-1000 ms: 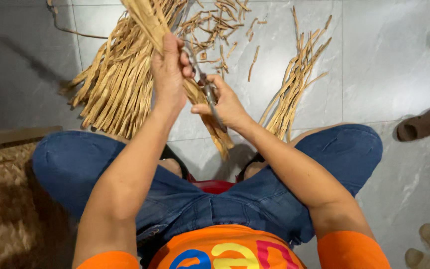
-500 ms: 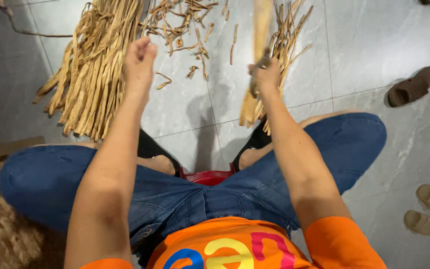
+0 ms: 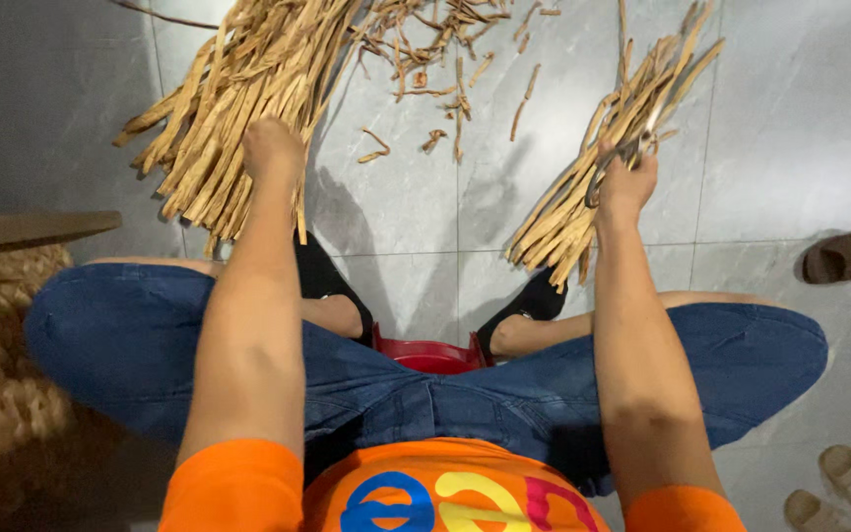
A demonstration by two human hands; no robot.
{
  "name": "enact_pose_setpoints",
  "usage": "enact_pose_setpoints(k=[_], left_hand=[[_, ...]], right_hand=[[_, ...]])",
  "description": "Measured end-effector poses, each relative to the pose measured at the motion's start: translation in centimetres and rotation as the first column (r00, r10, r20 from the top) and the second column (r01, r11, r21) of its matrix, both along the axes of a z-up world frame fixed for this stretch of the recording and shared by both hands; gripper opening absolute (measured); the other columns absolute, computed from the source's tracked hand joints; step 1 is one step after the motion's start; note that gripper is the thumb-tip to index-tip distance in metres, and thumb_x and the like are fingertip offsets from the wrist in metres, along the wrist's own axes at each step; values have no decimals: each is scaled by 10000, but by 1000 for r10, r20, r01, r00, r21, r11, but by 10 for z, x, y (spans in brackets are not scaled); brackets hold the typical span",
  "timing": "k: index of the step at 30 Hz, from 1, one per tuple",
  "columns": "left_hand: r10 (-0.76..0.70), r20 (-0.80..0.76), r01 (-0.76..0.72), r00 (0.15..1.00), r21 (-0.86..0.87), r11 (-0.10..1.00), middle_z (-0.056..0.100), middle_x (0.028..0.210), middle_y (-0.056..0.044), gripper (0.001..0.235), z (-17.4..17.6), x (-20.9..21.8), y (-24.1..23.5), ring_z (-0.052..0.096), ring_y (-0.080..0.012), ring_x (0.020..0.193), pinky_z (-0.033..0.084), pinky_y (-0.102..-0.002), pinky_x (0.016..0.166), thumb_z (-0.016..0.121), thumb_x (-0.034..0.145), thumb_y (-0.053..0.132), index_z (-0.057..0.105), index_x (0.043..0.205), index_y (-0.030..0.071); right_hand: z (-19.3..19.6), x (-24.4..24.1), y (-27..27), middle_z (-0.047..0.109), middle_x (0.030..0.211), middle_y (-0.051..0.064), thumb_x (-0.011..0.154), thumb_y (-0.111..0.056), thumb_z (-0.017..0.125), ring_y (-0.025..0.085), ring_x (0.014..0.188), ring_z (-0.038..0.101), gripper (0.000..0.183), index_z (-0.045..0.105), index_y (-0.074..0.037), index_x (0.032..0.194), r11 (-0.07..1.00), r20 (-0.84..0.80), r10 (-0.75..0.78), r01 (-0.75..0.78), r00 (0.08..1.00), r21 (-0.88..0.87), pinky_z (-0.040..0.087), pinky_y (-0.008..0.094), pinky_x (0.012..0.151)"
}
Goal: The person sits cross-legged on a stool and uses shears to trim a bundle of dried plant strips. They repeatedly gather the strips, cut them into shorter lengths, and drop the pieces onto the floor.
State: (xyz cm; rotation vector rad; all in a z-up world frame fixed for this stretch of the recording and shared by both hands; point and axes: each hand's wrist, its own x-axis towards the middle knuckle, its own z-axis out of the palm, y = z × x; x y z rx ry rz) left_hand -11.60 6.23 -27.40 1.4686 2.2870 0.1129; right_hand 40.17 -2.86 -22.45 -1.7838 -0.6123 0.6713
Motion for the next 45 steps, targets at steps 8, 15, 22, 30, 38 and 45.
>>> enact_pose_setpoints(k=[8, 15, 22, 30, 38, 45], left_hand=[[-29, -241, -39, 970, -276, 960, 455, 1434, -261, 1132, -49, 12, -47, 482, -445, 1291, 508, -560, 916, 923, 616, 437, 331, 1487, 19], [-51, -232, 11, 971, -171, 985, 511, 1409, -306, 534, -101, 1, -59, 557, -453, 1259, 516, -543, 988, 690, 986, 227, 418, 1371, -24], [234, 50, -224, 971, -152, 963, 601, 1291, -302, 665, -36, 9, -26, 609, -411, 1192, 504, -494, 984, 727, 884, 297, 488, 1340, -123], [142, 494, 8, 858, -290, 957, 738, 913, -233, 388, 86, 20, 4, 749, -315, 693, 575, -429, 592, 645, 878, 149, 578, 1212, -35], [231, 824, 140, 517, -348, 927, 718, 843, -167, 207, 208, 15, 8, 685, -188, 608, 579, -333, 534, 631, 971, 117, 687, 1010, -79], [206, 937, 154, 282, -256, 954, 721, 934, -191, 196, 254, 13, -4, 683, -160, 626, 579, -302, 516, 598, 959, 37, 534, 1117, -59]], right_hand=[[222, -65, -16, 756, 1089, 145, 955, -78, 759, 104, 1008, 753, 327, 509, -82, 1166, 850, -30, 527, -526, 850, 34, 583, 223, 888], [230, -66, -16, 755, 1000, 181, 1025, -169, 731, 43, 559, 499, 305, 503, -82, 1209, 886, -194, 458, -463, 867, 23, 392, 194, 470], [220, -65, -8, 749, 965, 184, 1014, -197, 757, 55, 558, 519, 327, 510, -83, 1197, 864, -195, 504, -495, 841, 93, 388, 198, 478], [237, -82, -16, 750, 941, 164, 996, -209, 766, 38, 539, 496, 335, 519, -91, 1189, 843, -197, 538, -519, 819, 142, 371, 190, 468], [249, -93, -21, 760, 939, 132, 992, -203, 759, 37, 522, 481, 330, 531, -80, 1196, 831, -193, 556, -538, 809, 138, 371, 184, 464], [239, -99, -20, 756, 906, 124, 964, -217, 783, 32, 501, 476, 354, 530, -91, 1178, 829, -194, 559, -541, 806, 140, 355, 180, 440]])
